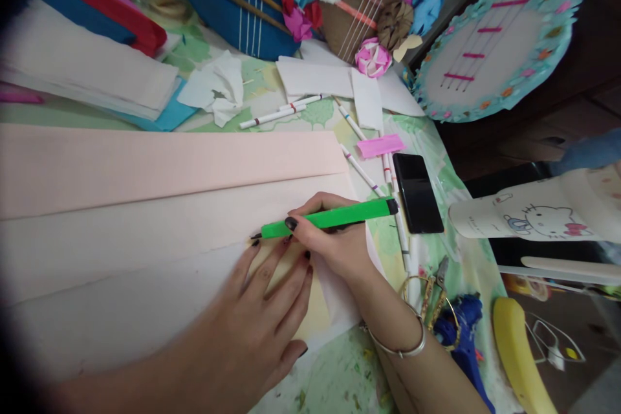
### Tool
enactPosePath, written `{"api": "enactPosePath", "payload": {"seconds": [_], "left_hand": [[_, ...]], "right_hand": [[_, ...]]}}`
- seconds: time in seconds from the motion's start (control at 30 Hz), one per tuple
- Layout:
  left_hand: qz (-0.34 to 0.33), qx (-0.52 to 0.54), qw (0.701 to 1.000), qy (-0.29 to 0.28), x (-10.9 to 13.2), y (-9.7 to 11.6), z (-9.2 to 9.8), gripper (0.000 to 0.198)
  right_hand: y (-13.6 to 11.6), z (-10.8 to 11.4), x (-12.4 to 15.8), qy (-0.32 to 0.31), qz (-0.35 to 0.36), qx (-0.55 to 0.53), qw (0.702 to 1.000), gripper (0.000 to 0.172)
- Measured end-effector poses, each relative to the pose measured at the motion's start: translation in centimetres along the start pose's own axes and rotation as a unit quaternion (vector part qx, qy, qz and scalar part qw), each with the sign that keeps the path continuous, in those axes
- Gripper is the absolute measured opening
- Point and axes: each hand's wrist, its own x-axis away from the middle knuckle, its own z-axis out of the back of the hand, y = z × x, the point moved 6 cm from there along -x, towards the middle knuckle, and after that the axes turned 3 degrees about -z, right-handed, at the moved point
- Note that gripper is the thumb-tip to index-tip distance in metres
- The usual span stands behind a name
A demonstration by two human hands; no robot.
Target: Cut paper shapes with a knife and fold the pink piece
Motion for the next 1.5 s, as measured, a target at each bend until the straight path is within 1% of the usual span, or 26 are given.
{"api": "enactPosePath", "payload": {"seconds": [0.17, 0.37, 0.53, 0.7, 1.03, 1.3, 1.5], "left_hand": [[-0.003, -0.005, 1.0, 0.0, -0.13, -0.1, 0.16, 0.063], [-0.001, -0.007, 1.0, 0.002, -0.18, -0.12, 0.15, 0.063], [-0.001, -0.002, 1.0, 0.005, -0.12, -0.07, 0.11, 0.063], [0.003, -0.004, 1.0, 0.005, -0.1, 0.0, -0.02, 0.062], [0.003, 0.0, 1.0, 0.006, -0.12, -0.01, -0.17, 0.061], [0.005, -0.003, 1.0, 0.009, 0.17, 0.06, -0.27, 0.061], [0.008, -0.006, 1.0, 0.006, 0.05, -0.02, -0.26, 0.061]], "right_hand": [[0.42, 0.15, -0.1, 0.003, -0.02, -0.027, 0.999, 0.014], [0.36, 0.29, -0.17, 0.006, -0.013, -0.008, 1.0, 0.014], [0.48, 0.31, -0.15, 0.004, -0.015, -0.024, 1.0, 0.014], [0.51, 0.36, -0.25, 0.008, -0.014, -0.015, 1.0, 0.015], [0.49, 0.54, -0.38, 0.01, -0.005, -0.022, 1.0, 0.012], [0.52, 0.93, -0.39, 0.016, 0.006, 0.004, 1.0, 0.014], [0.55, 0.95, -0.44, 0.015, 0.008, -0.01, 1.0, 0.013]]}}
